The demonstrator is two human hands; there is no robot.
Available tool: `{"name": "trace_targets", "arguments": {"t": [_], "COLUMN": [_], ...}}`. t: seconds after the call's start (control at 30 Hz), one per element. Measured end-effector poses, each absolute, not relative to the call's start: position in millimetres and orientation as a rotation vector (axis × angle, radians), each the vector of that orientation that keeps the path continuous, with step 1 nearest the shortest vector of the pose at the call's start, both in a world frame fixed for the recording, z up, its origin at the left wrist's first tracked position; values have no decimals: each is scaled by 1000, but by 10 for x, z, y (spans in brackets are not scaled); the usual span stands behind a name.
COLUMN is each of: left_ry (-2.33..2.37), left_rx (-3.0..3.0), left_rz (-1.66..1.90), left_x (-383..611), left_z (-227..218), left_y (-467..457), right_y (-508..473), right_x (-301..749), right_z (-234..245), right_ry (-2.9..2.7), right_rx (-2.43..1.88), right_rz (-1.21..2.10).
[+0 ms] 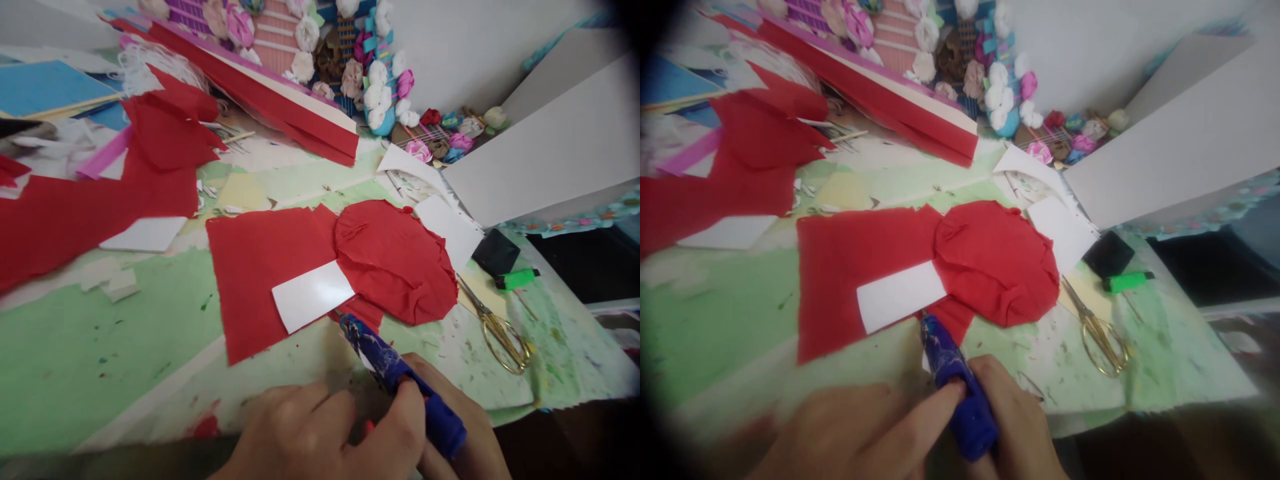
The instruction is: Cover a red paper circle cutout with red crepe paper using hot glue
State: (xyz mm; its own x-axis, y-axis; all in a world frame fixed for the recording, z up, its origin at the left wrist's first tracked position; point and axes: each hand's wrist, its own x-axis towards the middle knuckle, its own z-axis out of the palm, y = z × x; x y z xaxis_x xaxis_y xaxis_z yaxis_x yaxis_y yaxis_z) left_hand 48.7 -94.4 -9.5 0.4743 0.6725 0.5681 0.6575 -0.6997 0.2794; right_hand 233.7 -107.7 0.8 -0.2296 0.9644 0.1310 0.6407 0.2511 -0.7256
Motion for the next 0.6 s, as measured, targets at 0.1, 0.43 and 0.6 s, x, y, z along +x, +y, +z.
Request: {"name": "trace_targets", "arguments": {"t": [0.1,0.43,0.6], "left_ry": [1158,1013,1041], "left_rx": [2653,2492,2479], "left_rz": [1023,947,961], "left_x": [506,561,581], "left_z": [-106,-74,-60], "left_y": [-930,-847,-815], "right_y": [-1098,-1101,-1106], "right_x": [2350,2314,2286], "right_z": [2,10,27], "right_ry": [-1940,-1852,-1832], "right_rx": [-1458,-1533,-1503], "right_rz": [712,562,549]}}
